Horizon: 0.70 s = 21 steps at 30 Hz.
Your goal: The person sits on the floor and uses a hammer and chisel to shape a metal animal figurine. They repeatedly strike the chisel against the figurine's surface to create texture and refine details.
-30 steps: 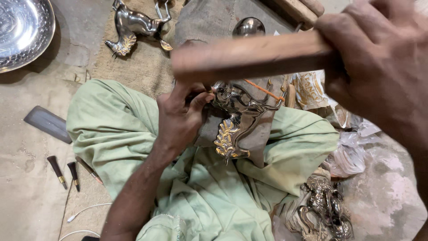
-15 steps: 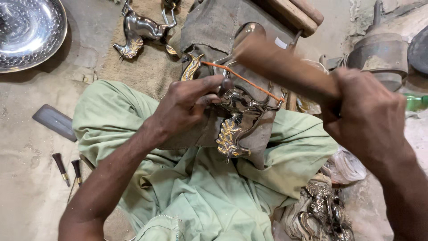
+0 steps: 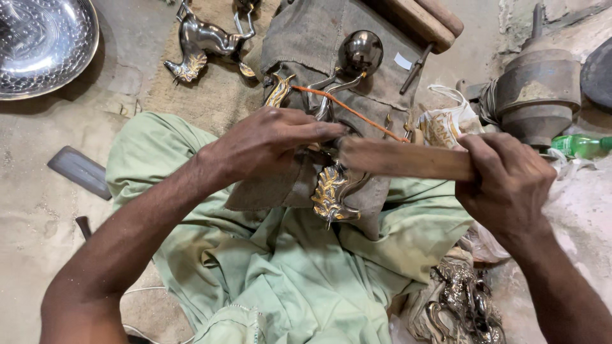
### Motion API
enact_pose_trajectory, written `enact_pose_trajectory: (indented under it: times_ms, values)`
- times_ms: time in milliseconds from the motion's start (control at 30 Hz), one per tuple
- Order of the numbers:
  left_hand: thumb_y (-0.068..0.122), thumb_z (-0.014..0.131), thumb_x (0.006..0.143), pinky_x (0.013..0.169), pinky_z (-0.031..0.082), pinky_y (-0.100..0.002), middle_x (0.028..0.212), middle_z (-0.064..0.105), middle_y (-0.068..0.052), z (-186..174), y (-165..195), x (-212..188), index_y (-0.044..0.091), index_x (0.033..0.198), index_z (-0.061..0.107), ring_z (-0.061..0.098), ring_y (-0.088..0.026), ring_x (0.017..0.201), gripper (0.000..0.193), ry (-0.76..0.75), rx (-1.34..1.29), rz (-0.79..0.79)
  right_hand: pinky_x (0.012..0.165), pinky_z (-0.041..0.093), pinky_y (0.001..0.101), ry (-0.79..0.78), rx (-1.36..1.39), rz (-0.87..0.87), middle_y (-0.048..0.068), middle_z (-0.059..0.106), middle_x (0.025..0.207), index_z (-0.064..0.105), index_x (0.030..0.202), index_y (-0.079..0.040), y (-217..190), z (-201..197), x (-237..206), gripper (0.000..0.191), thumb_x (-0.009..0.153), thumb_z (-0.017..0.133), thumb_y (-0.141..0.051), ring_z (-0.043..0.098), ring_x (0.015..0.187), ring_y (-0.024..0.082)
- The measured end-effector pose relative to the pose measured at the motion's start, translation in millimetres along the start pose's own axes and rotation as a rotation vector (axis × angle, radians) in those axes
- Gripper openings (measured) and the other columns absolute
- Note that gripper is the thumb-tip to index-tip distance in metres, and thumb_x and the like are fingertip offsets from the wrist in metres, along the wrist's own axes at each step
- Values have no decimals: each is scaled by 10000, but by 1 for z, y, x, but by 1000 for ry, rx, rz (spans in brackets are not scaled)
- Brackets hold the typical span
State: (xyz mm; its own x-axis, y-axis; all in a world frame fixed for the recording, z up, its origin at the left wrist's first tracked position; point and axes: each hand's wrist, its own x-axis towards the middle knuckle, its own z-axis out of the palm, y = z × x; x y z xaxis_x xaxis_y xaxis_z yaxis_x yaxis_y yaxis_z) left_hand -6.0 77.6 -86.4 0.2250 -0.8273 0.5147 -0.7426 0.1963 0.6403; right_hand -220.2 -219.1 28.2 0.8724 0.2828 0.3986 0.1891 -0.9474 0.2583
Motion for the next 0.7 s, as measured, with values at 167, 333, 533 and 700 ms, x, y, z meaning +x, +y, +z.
enact_pose_trajectory:
  times_ms: [167,333,533,700]
  values:
    - [-97,613,801,888,608,-404,1161,735,-109,6,-1,-8,139,1372,586,739,-298,1020,619,118,-43,42,718,579,384,-13,-58,4,128,711,1037,582,1404,-175,1,2,-2,517,927,727,-40,715,861,276]
    - [-71,680,959,896,656,-344,1107,760,-93,27,3,-14,84,1390,560,777,-211,1032,474,363,-236,-197,623,571,337,-66,-12,93,177,728,1004,609,1337,-63,6,-8,22,464,943,848,-116,715,789,260]
    - [-121,645,894,924,626,-389,1198,734,-154,25,7,-16,61,1377,571,754,-311,1081,521,376,-144,-74,807,619,375,-57,51,41,181,746,1130,597,1343,-88,8,-27,49,400,998,798,-77,753,954,279]
    - [-121,600,911,860,629,-391,1107,742,-163,28,17,-18,62,1345,586,767,-308,990,472,416,-119,-174,766,617,409,-232,84,57,172,705,1008,623,1362,-73,-4,-39,71,468,928,793,-123,724,859,310]
